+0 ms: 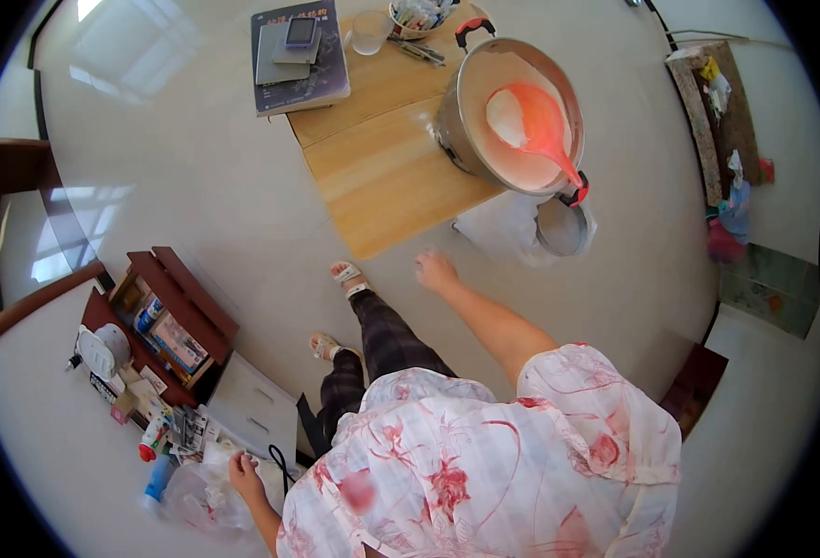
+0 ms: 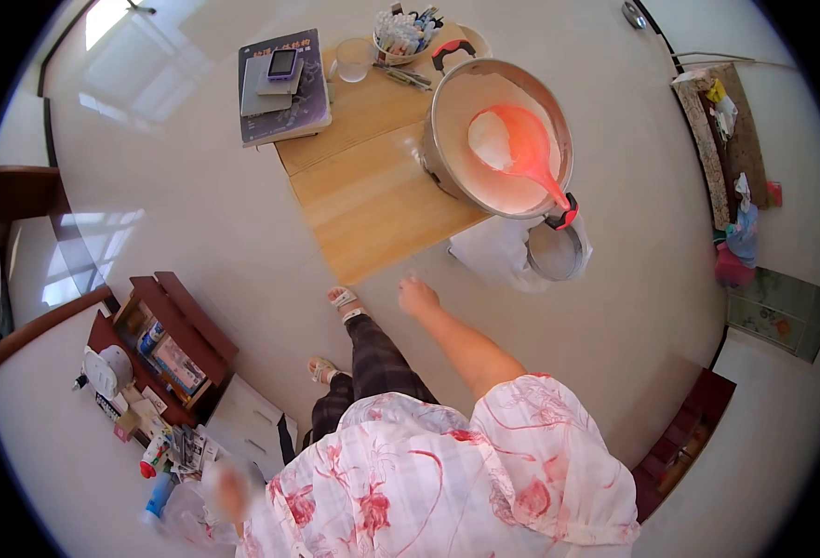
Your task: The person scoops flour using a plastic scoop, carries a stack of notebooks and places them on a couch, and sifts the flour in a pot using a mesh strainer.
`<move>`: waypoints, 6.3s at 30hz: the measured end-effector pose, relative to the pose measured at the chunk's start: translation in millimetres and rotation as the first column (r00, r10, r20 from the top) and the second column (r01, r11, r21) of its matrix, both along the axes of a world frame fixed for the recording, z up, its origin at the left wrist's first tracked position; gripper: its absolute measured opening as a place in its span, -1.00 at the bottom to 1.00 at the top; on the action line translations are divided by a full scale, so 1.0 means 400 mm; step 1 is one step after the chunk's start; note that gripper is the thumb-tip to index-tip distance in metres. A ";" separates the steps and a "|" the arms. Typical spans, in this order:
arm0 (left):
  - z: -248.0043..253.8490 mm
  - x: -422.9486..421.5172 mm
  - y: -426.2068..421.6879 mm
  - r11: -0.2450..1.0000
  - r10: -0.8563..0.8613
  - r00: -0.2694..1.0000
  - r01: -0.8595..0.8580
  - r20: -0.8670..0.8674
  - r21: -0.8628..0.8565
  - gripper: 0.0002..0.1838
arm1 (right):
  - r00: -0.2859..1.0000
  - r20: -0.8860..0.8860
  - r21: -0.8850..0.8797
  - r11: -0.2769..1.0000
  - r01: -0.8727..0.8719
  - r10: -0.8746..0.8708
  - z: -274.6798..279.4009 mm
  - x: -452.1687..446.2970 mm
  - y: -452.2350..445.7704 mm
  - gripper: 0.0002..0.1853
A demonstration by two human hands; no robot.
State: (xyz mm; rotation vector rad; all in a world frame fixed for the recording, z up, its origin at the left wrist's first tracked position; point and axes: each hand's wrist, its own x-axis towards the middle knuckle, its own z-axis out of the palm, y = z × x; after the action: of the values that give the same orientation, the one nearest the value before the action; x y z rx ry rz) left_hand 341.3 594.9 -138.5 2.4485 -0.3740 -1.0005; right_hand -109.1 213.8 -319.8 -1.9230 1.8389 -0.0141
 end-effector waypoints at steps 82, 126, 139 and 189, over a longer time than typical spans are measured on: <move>0.139 0.432 0.785 0.671 0.633 0.569 -0.741 0.524 -0.005 -0.45 | 0.532 0.491 0.273 0.458 -0.846 0.690 0.126 1.703 1.306 -0.04; -0.134 -0.312 -0.918 0.682 -0.547 0.816 0.303 -0.189 -0.666 -0.67 | 0.654 0.415 0.086 0.743 0.664 -0.633 0.116 -0.143 -0.112 -0.72; -0.259 -0.478 -0.960 0.864 -0.344 0.898 0.188 -0.276 -0.467 -0.28 | 0.402 0.843 0.227 0.914 0.335 -0.357 0.256 -0.010 -0.245 -0.69; -0.144 -0.097 0.262 0.949 0.176 0.980 -0.145 0.089 -0.279 -0.59 | 0.959 0.022 0.016 0.959 -0.282 0.281 0.109 0.428 0.037 -0.75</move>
State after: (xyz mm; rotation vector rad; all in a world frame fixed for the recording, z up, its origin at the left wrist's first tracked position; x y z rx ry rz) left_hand 302.7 699.7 -196.0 2.2497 -0.3191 -0.6936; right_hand 62.1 228.4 -276.2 -2.1457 1.5311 0.0773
